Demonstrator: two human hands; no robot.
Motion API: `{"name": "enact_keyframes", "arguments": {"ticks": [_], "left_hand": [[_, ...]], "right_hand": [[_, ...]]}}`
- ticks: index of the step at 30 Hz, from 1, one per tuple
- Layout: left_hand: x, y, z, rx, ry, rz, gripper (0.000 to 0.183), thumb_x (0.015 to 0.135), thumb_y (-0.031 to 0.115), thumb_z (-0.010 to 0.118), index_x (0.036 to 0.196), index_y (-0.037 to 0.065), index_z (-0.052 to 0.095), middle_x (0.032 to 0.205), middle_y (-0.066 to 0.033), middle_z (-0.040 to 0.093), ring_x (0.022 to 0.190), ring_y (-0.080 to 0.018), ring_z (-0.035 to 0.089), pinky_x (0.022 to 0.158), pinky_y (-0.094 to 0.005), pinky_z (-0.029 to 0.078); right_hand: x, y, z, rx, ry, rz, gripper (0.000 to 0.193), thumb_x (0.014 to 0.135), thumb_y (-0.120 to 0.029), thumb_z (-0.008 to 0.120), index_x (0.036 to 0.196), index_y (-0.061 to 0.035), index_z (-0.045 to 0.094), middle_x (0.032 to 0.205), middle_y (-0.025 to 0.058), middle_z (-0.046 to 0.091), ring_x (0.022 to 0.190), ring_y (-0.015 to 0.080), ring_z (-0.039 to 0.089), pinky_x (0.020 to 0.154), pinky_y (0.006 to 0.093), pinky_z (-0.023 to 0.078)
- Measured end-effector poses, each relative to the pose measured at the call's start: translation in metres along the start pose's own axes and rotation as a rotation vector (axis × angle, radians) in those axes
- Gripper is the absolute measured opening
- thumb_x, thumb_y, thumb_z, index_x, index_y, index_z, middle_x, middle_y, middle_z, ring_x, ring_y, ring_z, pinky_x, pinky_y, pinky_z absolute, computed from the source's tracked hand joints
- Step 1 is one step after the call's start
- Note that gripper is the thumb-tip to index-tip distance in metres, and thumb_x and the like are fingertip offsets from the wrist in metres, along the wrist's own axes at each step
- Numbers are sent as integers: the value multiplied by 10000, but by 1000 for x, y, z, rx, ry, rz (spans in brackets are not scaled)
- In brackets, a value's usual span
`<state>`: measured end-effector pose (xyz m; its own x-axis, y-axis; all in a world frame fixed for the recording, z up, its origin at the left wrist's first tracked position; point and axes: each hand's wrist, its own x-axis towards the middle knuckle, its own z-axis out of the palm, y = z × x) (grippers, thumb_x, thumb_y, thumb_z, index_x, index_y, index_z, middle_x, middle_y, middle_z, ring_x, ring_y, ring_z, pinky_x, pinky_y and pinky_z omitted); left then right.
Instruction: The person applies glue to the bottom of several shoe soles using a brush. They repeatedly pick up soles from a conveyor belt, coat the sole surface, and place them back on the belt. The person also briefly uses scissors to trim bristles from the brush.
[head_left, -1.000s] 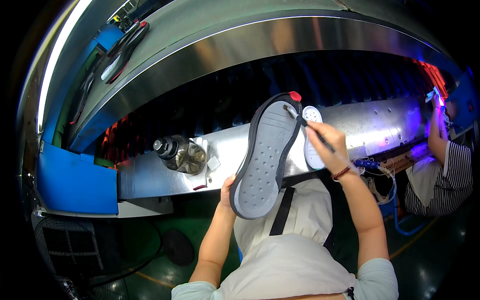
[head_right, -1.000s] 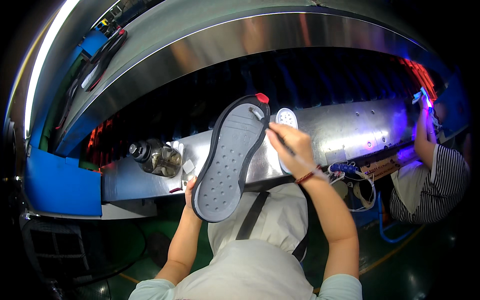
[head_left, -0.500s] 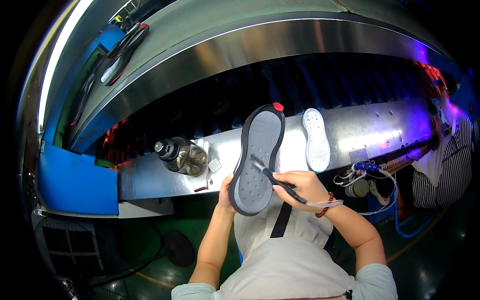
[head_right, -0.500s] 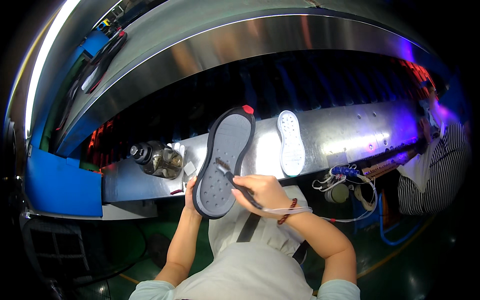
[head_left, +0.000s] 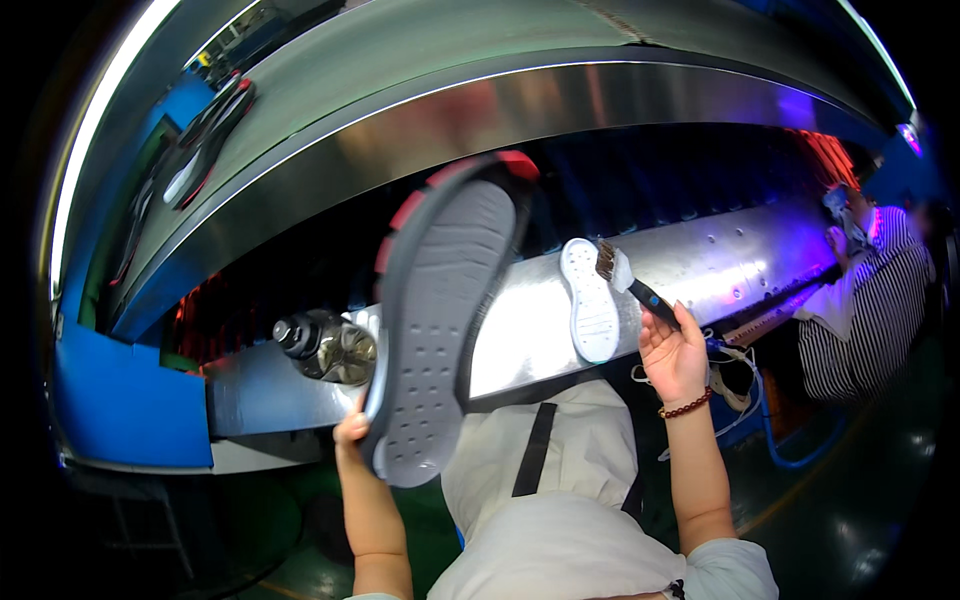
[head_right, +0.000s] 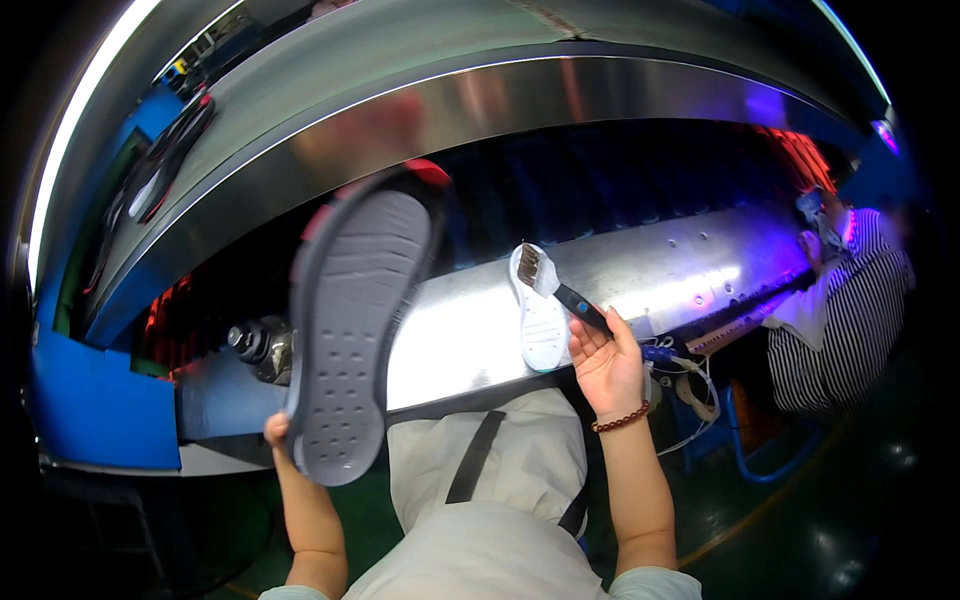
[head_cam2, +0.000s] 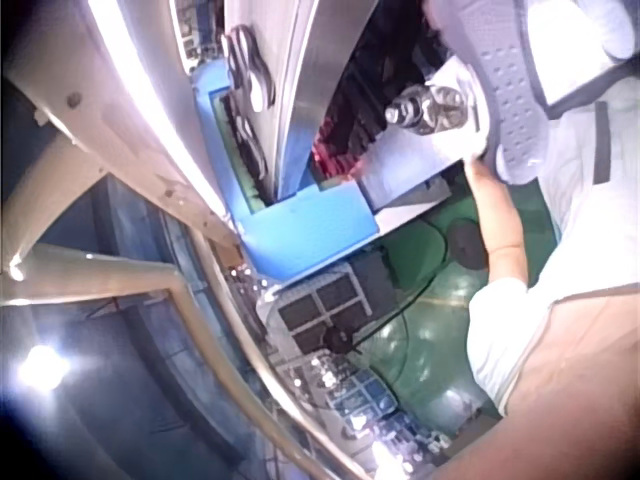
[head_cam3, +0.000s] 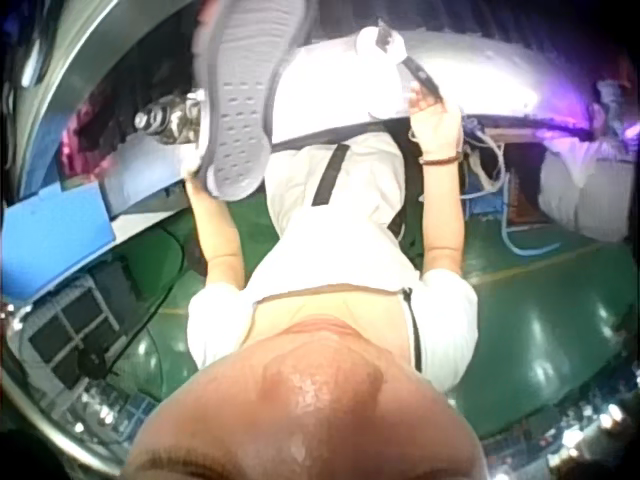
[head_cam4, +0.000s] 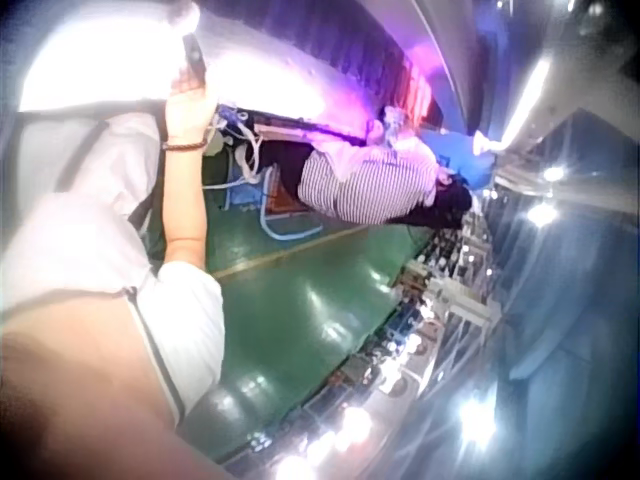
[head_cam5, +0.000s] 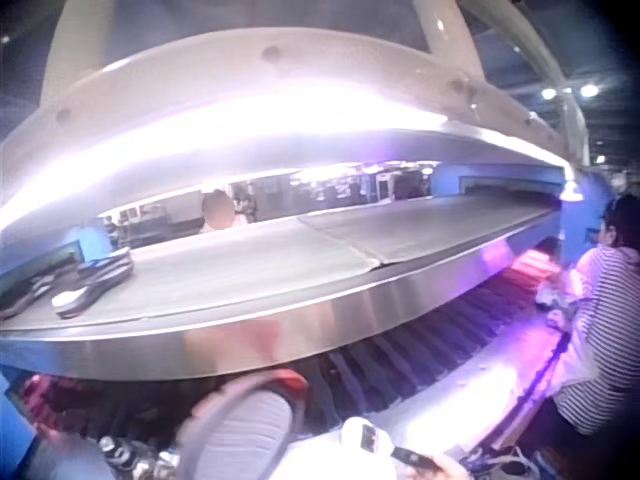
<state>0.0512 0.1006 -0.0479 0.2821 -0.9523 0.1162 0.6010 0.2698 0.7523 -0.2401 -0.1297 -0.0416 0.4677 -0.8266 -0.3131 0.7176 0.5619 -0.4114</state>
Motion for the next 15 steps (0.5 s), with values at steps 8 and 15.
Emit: {"name": "enact_keyframes", "arguments": {"ticks": [8, 15], "left_hand": [[156, 99, 102, -435, -171, 313, 542, 794, 374, 361, 1184, 0, 323, 1192, -158, 362, 1073, -321, 372, 898, -473, 274], [206, 70, 141, -359, -49, 192, 594, 842, 434, 227, 1202, -37, 269, 1222, -219, 318, 1132, -343, 319, 950, -459, 235]], "right_hand": [[-5, 0, -1, -90, 55, -56, 227, 824, -211, 438, 907, -14, 516, 808, 94, 588, 744, 169, 571, 641, 268, 466], [-14, -2, 4, -186, 31, -138, 246, 824, -210, 440, 935, -3, 512, 836, 102, 578, 746, 175, 565, 656, 271, 454]]}}
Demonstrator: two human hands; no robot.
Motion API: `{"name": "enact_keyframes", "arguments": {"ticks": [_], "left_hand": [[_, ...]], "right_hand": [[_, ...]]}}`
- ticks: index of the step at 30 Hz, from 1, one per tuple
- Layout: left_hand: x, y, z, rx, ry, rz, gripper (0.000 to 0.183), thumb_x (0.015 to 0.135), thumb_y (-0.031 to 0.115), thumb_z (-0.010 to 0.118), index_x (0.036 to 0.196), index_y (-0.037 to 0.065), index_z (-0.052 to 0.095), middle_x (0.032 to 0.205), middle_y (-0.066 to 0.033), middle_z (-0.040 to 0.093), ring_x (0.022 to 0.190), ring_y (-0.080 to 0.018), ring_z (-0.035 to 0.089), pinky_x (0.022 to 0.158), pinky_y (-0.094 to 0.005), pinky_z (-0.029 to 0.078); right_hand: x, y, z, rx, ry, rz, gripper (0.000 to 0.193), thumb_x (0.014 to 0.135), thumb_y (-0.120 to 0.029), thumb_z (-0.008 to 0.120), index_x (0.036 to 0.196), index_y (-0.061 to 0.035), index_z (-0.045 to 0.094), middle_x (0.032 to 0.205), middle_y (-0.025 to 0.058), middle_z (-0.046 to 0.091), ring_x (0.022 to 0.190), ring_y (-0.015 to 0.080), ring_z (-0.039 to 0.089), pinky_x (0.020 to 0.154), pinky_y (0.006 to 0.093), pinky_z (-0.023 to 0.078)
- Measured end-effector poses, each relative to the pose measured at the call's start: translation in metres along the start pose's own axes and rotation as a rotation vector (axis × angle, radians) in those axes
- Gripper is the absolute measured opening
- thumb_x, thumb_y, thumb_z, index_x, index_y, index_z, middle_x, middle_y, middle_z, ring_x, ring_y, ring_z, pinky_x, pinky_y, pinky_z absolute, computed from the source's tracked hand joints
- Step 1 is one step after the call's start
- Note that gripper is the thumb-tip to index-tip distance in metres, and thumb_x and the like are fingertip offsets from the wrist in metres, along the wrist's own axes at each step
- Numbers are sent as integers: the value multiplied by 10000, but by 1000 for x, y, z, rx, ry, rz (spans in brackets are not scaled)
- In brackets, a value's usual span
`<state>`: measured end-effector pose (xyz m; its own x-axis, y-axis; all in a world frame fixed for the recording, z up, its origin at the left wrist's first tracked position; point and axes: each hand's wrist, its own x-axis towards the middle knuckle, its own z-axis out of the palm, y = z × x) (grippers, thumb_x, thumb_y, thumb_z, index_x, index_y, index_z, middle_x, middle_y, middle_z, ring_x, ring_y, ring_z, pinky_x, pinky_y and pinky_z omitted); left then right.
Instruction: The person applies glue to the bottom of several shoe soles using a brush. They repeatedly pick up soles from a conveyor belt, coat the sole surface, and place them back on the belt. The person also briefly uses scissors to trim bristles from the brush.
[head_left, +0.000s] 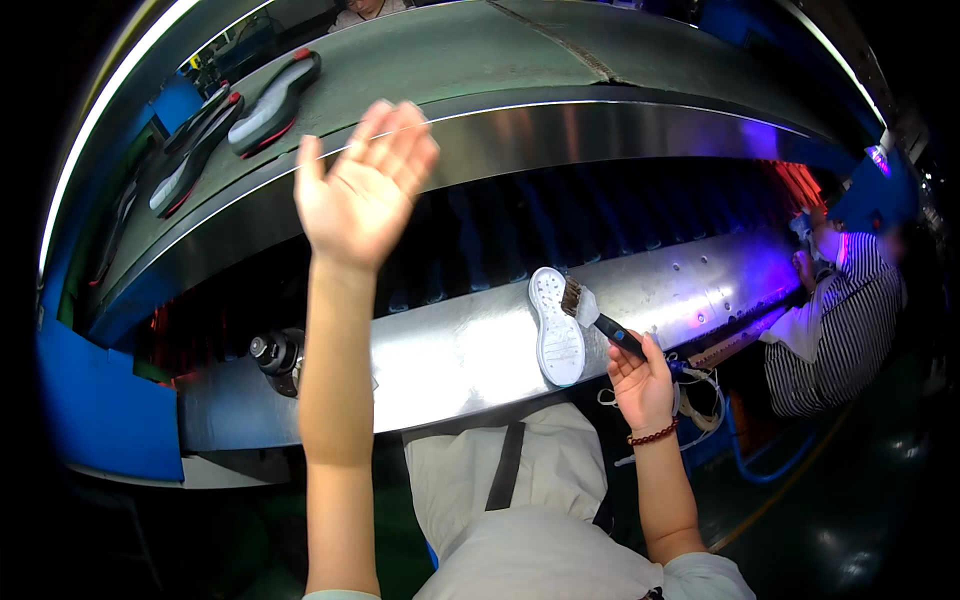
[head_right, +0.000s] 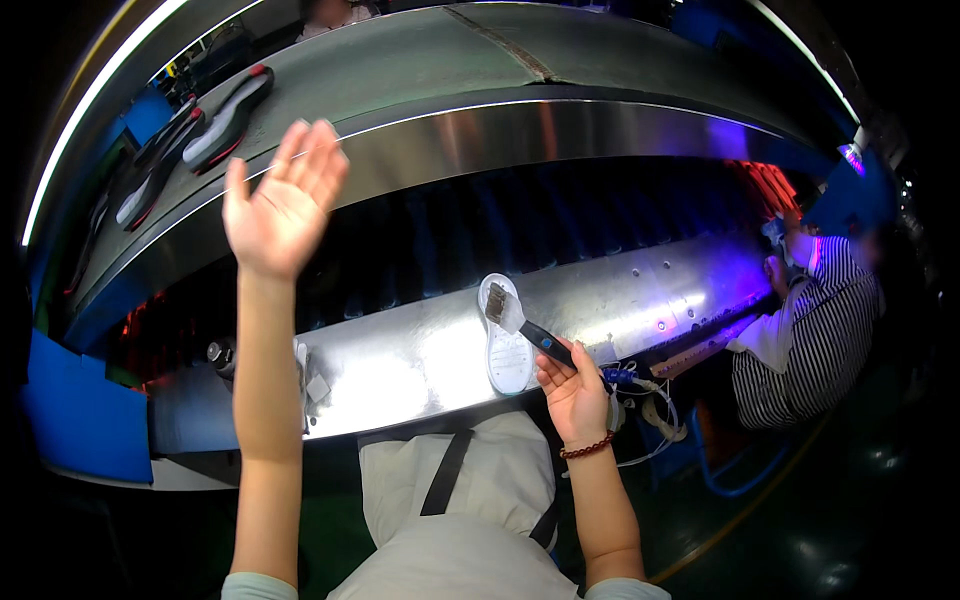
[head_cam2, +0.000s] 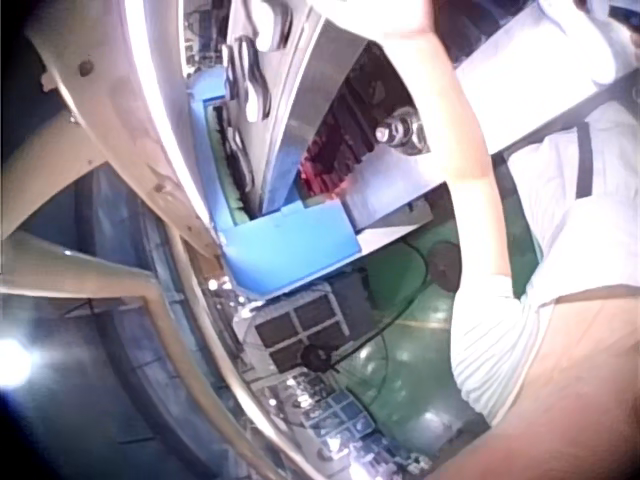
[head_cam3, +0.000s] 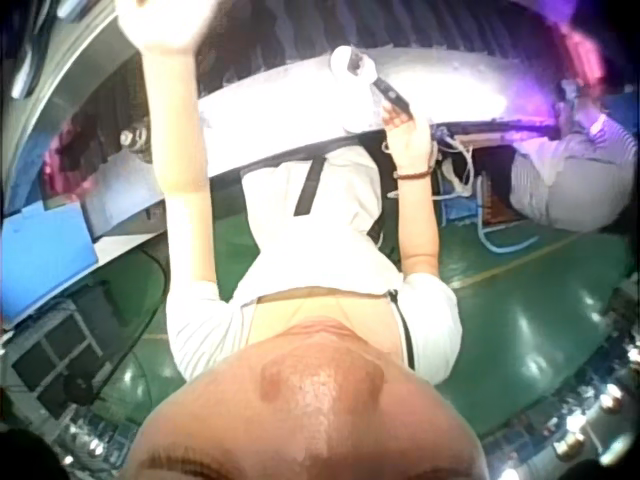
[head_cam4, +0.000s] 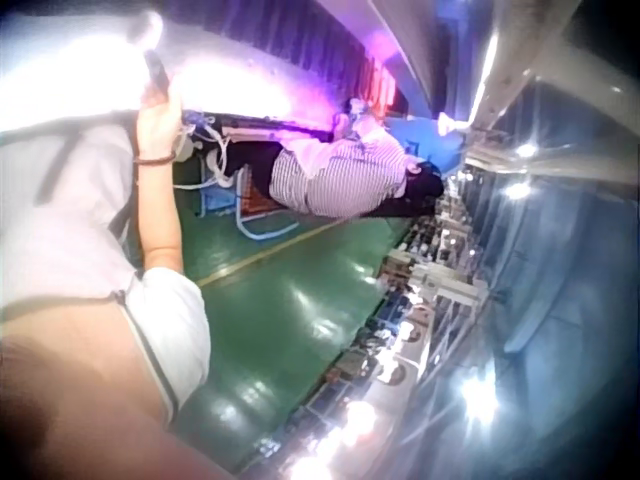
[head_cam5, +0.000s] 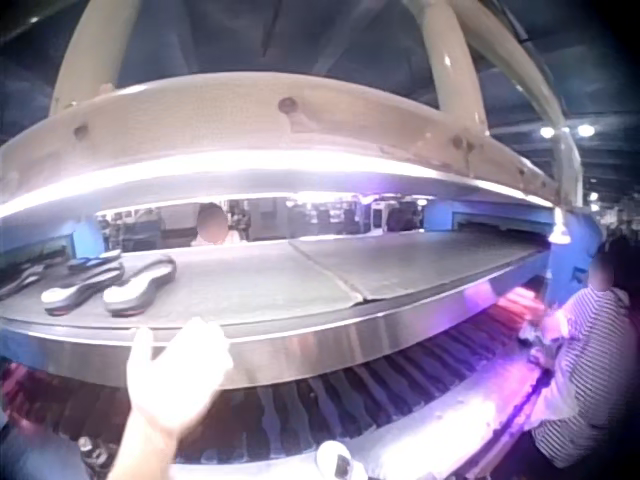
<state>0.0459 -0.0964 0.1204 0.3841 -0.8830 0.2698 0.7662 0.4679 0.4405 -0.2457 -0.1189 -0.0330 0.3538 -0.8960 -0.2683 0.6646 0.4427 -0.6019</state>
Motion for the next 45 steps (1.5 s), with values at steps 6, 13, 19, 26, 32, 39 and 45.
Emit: {"name": "enact_keyframes", "arguments": {"ticks": [6, 13, 19, 26, 32, 39, 45], "left_hand": [[-76, -75, -121, 1175, 28, -421, 358, 777, 248, 516, 1043, 11, 478, 1011, -115, 530, 926, -202, 522, 766, -306, 429], [-193, -134, -211, 1996, 10, -187, 400, 683, 151, 552, 1031, -26, 462, 1122, -235, 389, 1046, -355, 371, 887, -378, 310], [-204, -155, -208, 1687, 89, -284, 313, 710, 135, 529, 992, 4, 499, 1006, -171, 490, 914, -290, 481, 791, -338, 390], [-190, -182, -176, 1466, -127, -559, 407, 733, 148, 508, 1120, 59, 420, 937, -155, 523, 687, -222, 553, 664, -306, 435], [-188, -218, -175, 1400, -315, -564, 515, 709, 140, 521, 1193, 102, 348, 946, -162, 517, 643, -204, 534, 643, -292, 430], [-185, -229, -180, 1204, -74, -674, 428, 687, 70, 511, 1107, 30, 442, 767, -106, 549, 600, -130, 507, 590, -247, 419], [-183, -223, -179, 1179, -102, -724, 448, 703, 44, 490, 1142, 27, 403, 683, -49, 534, 596, -86, 483, 575, -215, 401]], "right_hand": [[-2, 7, 2, -44, -44, -35, 244, 826, -193, 429, 947, 4, 507, 837, 110, 577, 737, 182, 563, 660, 279, 451], [-4, 12, 2, -49, -132, -55, 228, 816, -140, 444, 958, 27, 505, 870, 129, 564, 768, 205, 566, 682, 287, 451], [1, 18, 3, -266, -127, -142, 209, 804, -111, 469, 941, 41, 511, 876, 130, 561, 762, 187, 567, 676, 266, 458], [47, 25, -39, -1108, 57, -145, 280, 749, -240, 570, 762, 39, 565, 625, 82, 578, 566, 113, 563, 528, 210, 442], [80, 29, -47, -1250, 133, 30, 366, 744, -331, 553, 746, 35, 542, 623, 114, 571, 528, 155, 581, 465, 228, 456], [89, 35, -38, -1351, 116, -13, 358, 736, -326, 564, 735, 32, 550, 599, 109, 569, 516, 153, 573, 470, 234, 444], [86, 34, -32, -1369, 49, -449, 276, 734, -231, 573, 795, 39, 570, 677, 113, 589, 648, 166, 562, 592, 241, 425]]}}
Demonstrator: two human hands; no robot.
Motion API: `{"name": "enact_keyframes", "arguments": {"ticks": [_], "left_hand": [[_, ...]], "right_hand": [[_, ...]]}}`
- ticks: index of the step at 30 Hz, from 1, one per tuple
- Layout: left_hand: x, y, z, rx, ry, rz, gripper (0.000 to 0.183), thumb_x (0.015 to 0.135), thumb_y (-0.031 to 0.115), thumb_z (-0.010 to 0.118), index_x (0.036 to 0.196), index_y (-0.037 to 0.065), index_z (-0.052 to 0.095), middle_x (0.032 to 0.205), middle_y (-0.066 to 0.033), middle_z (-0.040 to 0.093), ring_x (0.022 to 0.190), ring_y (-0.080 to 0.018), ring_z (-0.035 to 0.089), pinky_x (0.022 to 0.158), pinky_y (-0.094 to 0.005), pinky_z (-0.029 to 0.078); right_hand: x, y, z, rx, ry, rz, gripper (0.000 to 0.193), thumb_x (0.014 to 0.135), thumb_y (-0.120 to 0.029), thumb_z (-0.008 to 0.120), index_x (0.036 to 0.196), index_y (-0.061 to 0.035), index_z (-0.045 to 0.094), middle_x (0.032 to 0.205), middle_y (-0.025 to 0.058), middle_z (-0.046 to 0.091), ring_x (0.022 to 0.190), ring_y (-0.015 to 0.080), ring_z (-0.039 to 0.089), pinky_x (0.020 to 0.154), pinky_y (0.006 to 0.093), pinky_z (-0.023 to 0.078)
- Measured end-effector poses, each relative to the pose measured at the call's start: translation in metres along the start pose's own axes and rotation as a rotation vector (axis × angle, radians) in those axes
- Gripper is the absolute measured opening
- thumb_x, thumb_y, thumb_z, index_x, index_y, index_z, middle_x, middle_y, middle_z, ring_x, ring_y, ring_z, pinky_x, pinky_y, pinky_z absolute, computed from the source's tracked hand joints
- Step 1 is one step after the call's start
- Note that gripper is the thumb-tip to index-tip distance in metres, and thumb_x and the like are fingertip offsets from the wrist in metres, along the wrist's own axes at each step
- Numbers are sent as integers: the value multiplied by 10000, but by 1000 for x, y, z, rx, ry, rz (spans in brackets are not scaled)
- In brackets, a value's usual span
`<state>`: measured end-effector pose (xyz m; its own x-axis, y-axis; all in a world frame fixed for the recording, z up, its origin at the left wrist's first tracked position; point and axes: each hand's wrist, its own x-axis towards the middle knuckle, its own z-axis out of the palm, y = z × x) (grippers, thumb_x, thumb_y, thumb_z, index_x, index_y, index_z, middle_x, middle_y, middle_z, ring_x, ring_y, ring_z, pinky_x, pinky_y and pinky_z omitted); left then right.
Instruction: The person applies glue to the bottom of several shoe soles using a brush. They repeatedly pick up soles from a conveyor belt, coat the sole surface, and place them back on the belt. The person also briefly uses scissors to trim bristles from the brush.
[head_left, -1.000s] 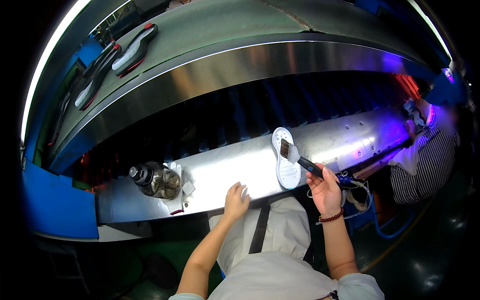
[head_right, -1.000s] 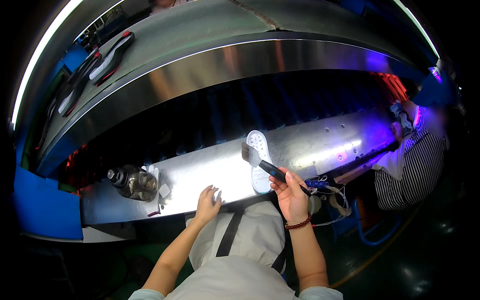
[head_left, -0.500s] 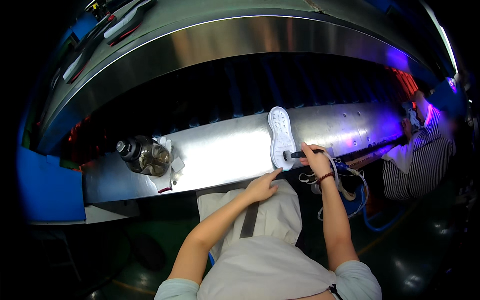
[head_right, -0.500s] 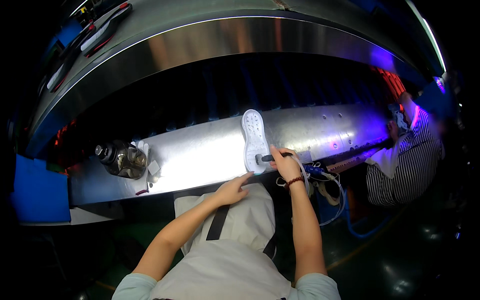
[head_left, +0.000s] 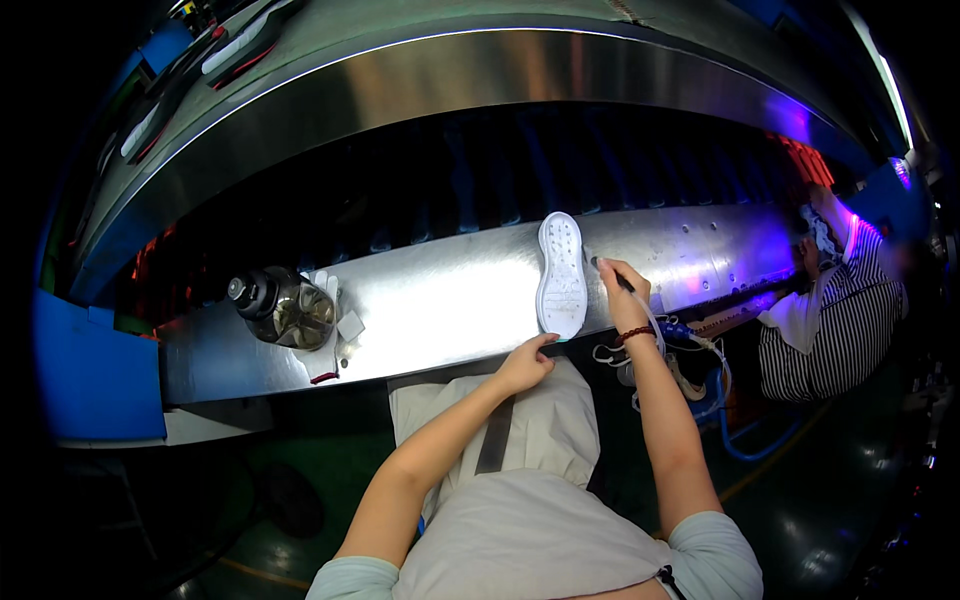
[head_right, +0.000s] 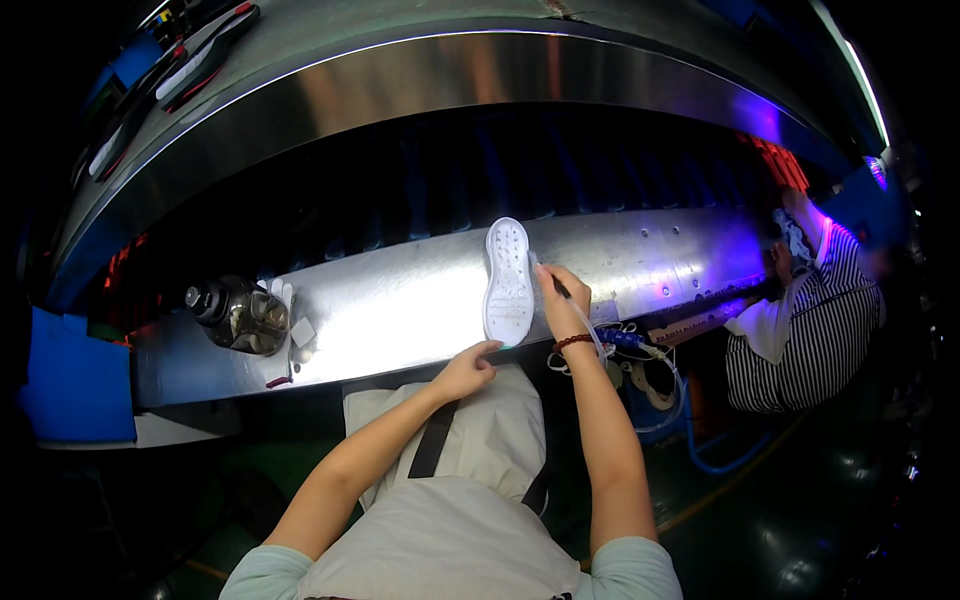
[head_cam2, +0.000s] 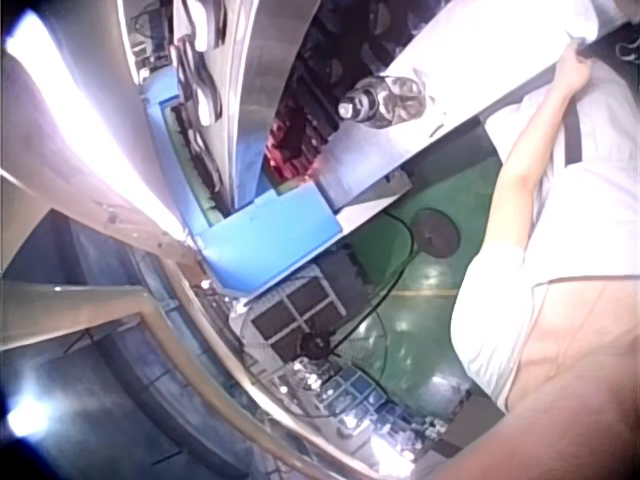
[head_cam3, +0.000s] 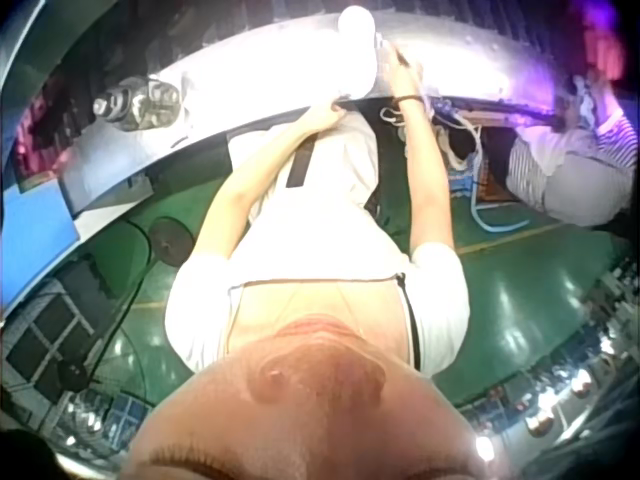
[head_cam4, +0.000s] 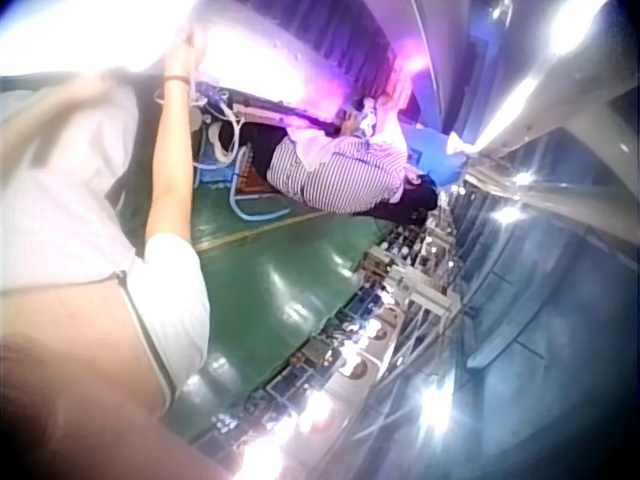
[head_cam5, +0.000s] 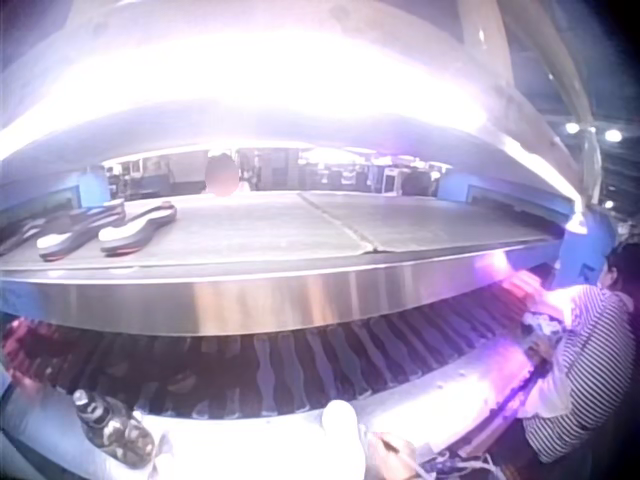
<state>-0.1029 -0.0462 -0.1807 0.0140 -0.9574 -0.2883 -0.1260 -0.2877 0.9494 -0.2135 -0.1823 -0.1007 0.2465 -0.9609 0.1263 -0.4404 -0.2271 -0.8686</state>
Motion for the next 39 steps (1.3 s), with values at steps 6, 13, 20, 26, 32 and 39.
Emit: {"name": "enact_keyframes", "arguments": {"ticks": [6, 13, 20, 26, 32, 39], "left_hand": [[-5, 3, 2, -80, -27, -21, 514, 697, 43, 480, 1194, 35, 349, 709, -35, 525, 606, -68, 462, 568, -195, 389], [-1, 2, 4, -124, -17, -27, 562, 674, 59, 509, 1206, 29, 329, 700, -55, 542, 595, -90, 489, 568, -215, 407], [1, 3, 0, -102, -33, -74, 613, 668, 103, 544, 1227, 42, 301, 682, -51, 540, 565, -102, 485, 528, -223, 404], [6, -3, -2, -96, -85, -63, 625, 672, 104, 547, 1237, 48, 286, 707, -53, 550, 593, -98, 489, 548, -221, 407], [12, 2, 2, -139, -124, -40, 638, 677, 80, 538, 1242, 6, 249, 729, -60, 552, 629, -100, 504, 586, -225, 418], [17, 8, 14, -55, -174, 71, 619, 691, 63, 527, 1242, 12, 250, 984, -132, 519, 726, -118, 520, 657, -238, 431]], "right_hand": [[-18, -16, -16, -11, 0, -475, 190, 707, -23, 564, 893, 12, 562, 932, 156, 559, 849, 237, 551, 739, 282, 427], [-43, -36, -24, -316, -37, -922, 274, 641, 5, 605, 907, 18, 545, 987, 156, 520, 847, 301, 529, 726, 329, 443], [-45, -46, -23, -316, -5, -1043, 297, 614, 50, 609, 900, 16, 538, 986, 161, 515, 860, 313, 519, 740, 345, 438], [-52, -42, -23, -181, -17, -808, 261, 656, 11, 590, 913, 18, 545, 991, 158, 525, 870, 282, 528, 750, 313, 431], [-62, -6, 0, 498, -58, 48, 240, 798, -93, 499, 1001, 34, 503, 928, 98, 553, 832, 141, 545, 734, 224, 430], [-68, 5, -4, 953, 39, 330, 270, 814, -153, 488, 1001, 42, 481, 893, 109, 553, 805, 160, 554, 722, 244, 447]]}}
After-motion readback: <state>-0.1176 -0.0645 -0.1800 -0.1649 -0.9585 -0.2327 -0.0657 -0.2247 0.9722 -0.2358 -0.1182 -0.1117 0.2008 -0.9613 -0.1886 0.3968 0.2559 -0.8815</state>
